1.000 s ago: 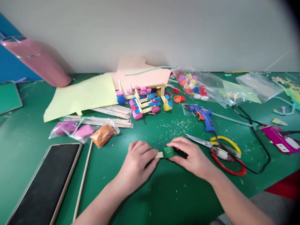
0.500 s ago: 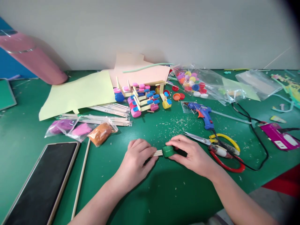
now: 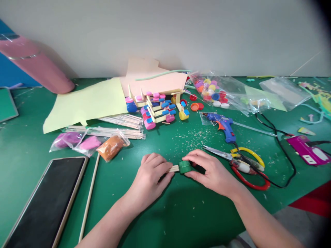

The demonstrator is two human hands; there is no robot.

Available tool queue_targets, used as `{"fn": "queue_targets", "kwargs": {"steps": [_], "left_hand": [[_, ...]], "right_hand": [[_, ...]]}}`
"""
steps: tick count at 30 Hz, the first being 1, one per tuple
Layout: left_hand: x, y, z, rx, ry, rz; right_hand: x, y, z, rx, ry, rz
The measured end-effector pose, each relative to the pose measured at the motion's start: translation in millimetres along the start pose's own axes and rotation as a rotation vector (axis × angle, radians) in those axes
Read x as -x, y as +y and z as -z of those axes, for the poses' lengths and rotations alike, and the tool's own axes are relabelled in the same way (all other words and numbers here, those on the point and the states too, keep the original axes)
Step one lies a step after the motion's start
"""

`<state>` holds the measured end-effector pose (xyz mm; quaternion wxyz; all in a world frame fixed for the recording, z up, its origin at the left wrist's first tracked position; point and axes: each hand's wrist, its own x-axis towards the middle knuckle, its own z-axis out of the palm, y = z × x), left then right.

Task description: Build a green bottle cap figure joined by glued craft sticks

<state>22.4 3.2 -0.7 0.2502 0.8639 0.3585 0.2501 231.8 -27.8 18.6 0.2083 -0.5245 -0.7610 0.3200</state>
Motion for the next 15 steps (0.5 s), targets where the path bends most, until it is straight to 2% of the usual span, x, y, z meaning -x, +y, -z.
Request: {"fn": "queue_targets", "kwargs": {"steps": [15], "left_hand": [[1.3,-0.8,-1.9,0.037,0.002,0.001]], "right_hand": [[1.3,-0.2,-2.1,-0.009,0.016,0.007]]}}
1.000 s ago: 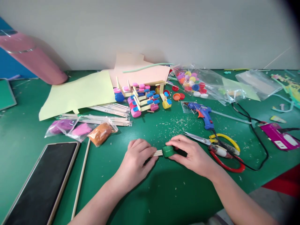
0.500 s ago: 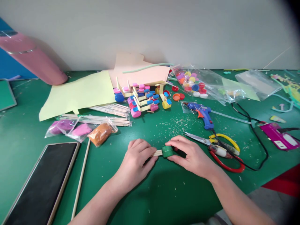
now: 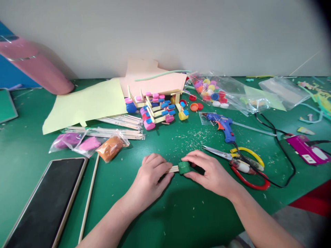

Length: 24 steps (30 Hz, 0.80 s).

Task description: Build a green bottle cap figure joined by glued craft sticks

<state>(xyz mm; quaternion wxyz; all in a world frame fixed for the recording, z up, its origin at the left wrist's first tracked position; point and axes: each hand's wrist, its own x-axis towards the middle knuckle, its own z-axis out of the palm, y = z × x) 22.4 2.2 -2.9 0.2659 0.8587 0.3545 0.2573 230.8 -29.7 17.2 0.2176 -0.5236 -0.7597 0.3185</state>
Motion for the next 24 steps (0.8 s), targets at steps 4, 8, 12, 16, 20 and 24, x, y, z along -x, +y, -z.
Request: {"fn": "queue_targets", "kwargs": {"steps": [4,8,12,16,20,24], "left_hand": [[-0.8,0.2,-0.5,0.003,0.001,0.0],[-0.4,1.2,0.4,-0.008,0.019,0.012],[1.3,1.5,1.9,-0.049,0.02,0.02],[1.9,0.7,4.0,-0.066,0.009,0.039],[3.0,-0.4,5.2,-0.063,0.018,0.041],[4.2,-2.1,4.3,-0.086,0.025,0.043]], "right_hand": [[0.0,0.0,0.0,-0.01,0.002,-0.005],[-0.3,-0.6,0.5,-0.012,0.006,-0.011],[0.2,-1.6,0.9,-0.016,0.008,-0.019],[1.5,-0.5,0.3,-0.032,0.004,-0.029],[2.6,1.7,-0.2,-0.047,0.004,-0.03],[3.4,3.2,-0.3,-0.058,0.003,-0.033]]}}
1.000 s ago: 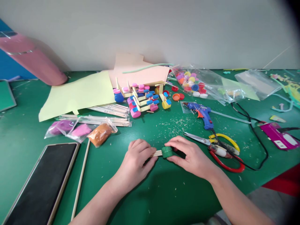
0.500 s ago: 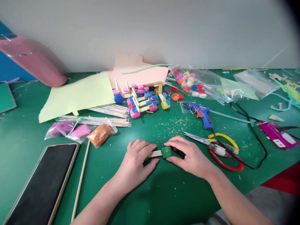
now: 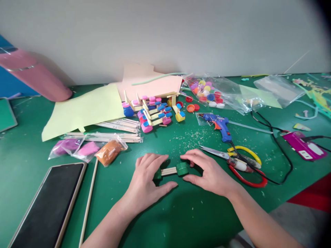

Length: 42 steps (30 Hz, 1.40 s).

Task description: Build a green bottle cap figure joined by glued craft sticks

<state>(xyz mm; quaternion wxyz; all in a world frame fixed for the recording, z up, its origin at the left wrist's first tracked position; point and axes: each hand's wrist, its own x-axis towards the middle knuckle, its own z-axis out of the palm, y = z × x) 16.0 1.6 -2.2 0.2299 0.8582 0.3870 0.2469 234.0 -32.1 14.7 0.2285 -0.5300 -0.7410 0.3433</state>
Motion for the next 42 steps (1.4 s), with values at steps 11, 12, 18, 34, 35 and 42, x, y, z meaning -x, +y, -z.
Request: {"fn": "queue_targets", "kwargs": {"steps": [11,12,18,34,35,42], "left_hand": [[2.7,0.5,24.1,0.216,0.065,0.114],[4.8,0.0,27.0,0.194,0.043,0.13],[20.0,-3.9,25.1,-0.021,-0.076,0.227],[25.6,-11.4,14.0,0.006,-0.021,0.107],[25.6,-11.7,13.8,0.014,-0.025,0.091],[22.7,-9.2,15.5,0.064,-0.015,0.063]], "right_hand": [[1.0,4.7,-1.2,-0.009,0.013,0.005],[1.0,5.0,-1.4,-0.006,0.015,0.007],[1.1,6.0,-3.1,0.011,0.033,0.012],[-0.9,4.2,-5.7,0.024,0.071,0.032],[-1.2,4.6,-5.9,0.024,0.07,0.036],[-2.4,5.7,-7.4,0.029,0.082,0.052]]}}
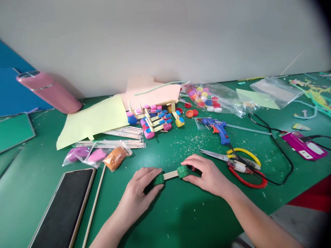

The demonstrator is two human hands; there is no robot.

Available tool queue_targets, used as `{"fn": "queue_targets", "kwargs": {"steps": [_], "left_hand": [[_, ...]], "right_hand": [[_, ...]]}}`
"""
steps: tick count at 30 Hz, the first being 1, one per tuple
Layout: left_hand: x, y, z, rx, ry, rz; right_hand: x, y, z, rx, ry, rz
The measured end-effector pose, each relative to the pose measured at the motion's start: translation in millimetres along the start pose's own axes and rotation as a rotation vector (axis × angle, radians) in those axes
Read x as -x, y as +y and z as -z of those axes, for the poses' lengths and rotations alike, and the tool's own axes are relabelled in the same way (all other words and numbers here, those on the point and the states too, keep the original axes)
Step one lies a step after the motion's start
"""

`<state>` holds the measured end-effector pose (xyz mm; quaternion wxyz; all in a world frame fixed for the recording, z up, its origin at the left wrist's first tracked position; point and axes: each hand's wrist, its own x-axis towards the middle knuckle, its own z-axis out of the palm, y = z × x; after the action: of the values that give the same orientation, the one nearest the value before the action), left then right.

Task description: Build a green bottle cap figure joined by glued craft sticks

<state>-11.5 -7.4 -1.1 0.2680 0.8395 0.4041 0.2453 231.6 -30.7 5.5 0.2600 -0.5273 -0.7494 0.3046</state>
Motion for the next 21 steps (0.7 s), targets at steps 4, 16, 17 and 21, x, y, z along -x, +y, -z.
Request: {"fn": "queue_targets", "kwargs": {"steps": [4,16,17,21], "left_hand": [[-0.3,2.5,1.2,0.006,0.019,0.0],[-0.9,1.2,0.2,-0.001,0.019,-0.021],[-0.9,1.3,0.2,-0.003,0.018,-0.022],[-0.7,1.8,0.9,-0.013,0.022,-0.016]], "right_hand": [[0.3,-0.4,-0.6,-0.003,0.007,0.007],[0.2,-0.6,-1.9,0.034,0.009,0.002],[0.0,-0.8,-1.9,0.035,0.009,0.002],[-0.6,-2.1,-1.6,0.039,0.014,0.004]]}}
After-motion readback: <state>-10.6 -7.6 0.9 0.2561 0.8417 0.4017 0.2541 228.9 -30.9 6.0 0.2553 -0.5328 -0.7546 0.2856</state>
